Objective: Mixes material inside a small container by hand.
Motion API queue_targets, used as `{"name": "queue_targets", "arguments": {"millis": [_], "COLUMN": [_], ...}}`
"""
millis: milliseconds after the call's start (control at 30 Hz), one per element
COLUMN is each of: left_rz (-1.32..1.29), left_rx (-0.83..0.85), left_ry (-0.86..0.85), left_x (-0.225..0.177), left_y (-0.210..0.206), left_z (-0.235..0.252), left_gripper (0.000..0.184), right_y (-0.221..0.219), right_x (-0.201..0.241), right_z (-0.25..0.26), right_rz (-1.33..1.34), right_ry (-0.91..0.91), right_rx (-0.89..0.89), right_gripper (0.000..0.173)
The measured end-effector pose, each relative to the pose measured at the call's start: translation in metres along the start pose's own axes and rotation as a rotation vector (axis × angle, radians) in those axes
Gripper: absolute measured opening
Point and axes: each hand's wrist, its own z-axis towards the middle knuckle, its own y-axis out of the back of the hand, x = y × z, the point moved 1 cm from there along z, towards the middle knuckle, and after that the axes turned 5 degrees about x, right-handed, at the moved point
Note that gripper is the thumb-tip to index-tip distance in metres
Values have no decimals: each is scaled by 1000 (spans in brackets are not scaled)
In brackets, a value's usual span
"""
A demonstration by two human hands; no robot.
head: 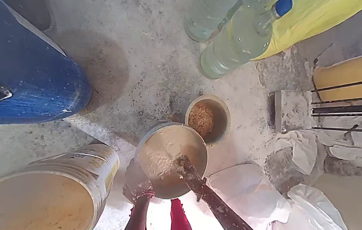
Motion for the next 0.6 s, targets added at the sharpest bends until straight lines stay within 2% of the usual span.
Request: {"name": "queue_targets", "arguments": {"millis": [67, 133, 200, 267, 333, 367, 400, 500, 600], "left_rz": [68, 210, 114, 27, 38, 45, 51, 26, 18], "left_rx": [6, 63, 47, 35, 49, 45, 34, 11, 16], "left_ry": [16, 54, 71, 78, 79, 68, 54, 28, 23], "left_x": [16, 34, 17, 5, 2, 4, 6, 5, 4], "left_y": [-8, -16, -9, -4, -3, -4, -5, -3, -4], "left_z": [-2, -6, -3, 1, 1, 1, 2, 1, 1], "left_gripper": [48, 49, 47, 46, 47, 47, 46, 48, 48], "right_y": [24, 59, 98, 131, 157, 167, 171, 148, 77], "right_x": [-6, 1, 10, 23, 26, 25, 23, 22, 12], "right_z": [-2, 3, 13, 20, 26, 28, 29, 19, 14], "right_rz": [102, 28, -154, -287, -320, -303, -283, -297, -445], "right_ry": [73, 106, 34, -115, -194, -196, -168, -31, 93], "right_rx": [-20, -153, -314, -433, -523, -561, -595, -488, -179], "right_gripper": [42, 48, 47, 59, 73, 75, 68, 35, 32]}}
